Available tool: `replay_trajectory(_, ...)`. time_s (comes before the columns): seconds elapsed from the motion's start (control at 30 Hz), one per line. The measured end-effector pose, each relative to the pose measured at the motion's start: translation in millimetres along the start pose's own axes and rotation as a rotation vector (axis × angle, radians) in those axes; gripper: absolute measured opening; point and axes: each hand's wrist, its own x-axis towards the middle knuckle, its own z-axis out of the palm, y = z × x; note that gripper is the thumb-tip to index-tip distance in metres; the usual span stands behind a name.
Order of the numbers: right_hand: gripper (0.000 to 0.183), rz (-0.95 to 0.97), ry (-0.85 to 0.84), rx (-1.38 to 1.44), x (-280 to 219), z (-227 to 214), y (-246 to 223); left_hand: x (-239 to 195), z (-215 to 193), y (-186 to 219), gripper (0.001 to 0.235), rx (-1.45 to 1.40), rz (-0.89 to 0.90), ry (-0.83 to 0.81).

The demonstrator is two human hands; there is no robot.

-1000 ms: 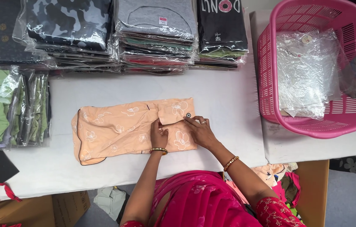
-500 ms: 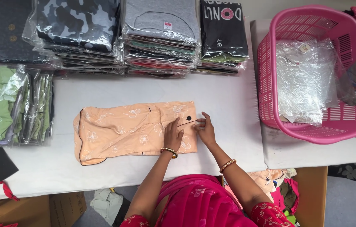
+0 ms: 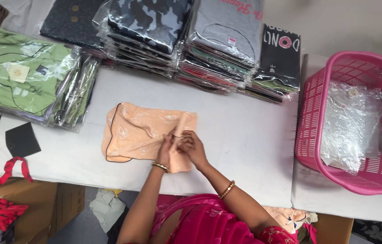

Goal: The person folds a peach-colored top and places it into a clear plastic bag, then seals and stacks it. Next, the person folds a red patterned top and places it into another plastic bag, seals it, and stacks it with the first. The workspace includes stacks of pre-packaged clothes and a pink basket of bags.

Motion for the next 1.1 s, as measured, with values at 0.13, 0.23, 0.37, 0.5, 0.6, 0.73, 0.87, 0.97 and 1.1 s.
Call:
replay_trajectory(0.13, 0.047, -0.131, -0.343, -0.108, 16, 32, 6, -19, -9, 66, 0.071, 0.131, 0.072, 0.131)
replay_trajectory(0.23, 0.026, -0.172, -0.264, -0.472, 43, 36, -2, -25, -21, 73, 0.067, 0.499, 0.017, 0.38)
replay_trajectory(0.37, 0.033, -0.441, -0.319, -0.927, 80, 56, -45, -37, -21, 42, 0.081, 0.747, 0.087, 0.514)
replay_trajectory(0.5, 0.044, -0.866, -0.663, -1.289, 104, 96, -68, -59, 17, 23, 0.084, 1.027, 0.099, 0.771)
replay_trajectory(0.6, 0.051, -0.793, -0.789, -1.594, 127, 112, -65, -77, 18, 21, 0.074, 1.246, -0.07, 0.822)
replay_trajectory(0.73, 0.013, -0.567, -0.849, -1.864, 147, 131, -92, -88, 23, 60, 0.053, 1.293, -0.298, 0.791)
replay_trajectory(0.87, 0.013, -0.645, -0.847, -1.733, 165, 178, -118, -106, -5, 108, 0.039, 1.144, -0.096, 0.826)
replay_trajectory(0.97, 0.012, -0.677, -0.813, -1.67, 185, 217, -98, -115, -25, 155, 0.04, 1.191, -0.005, 0.968)
replay_trajectory(1.1, 0.017, -0.621, -0.727, -1.602, 214, 254, -48, -113, -57, 185, 0.038, 1.238, -0.091, 1.235)
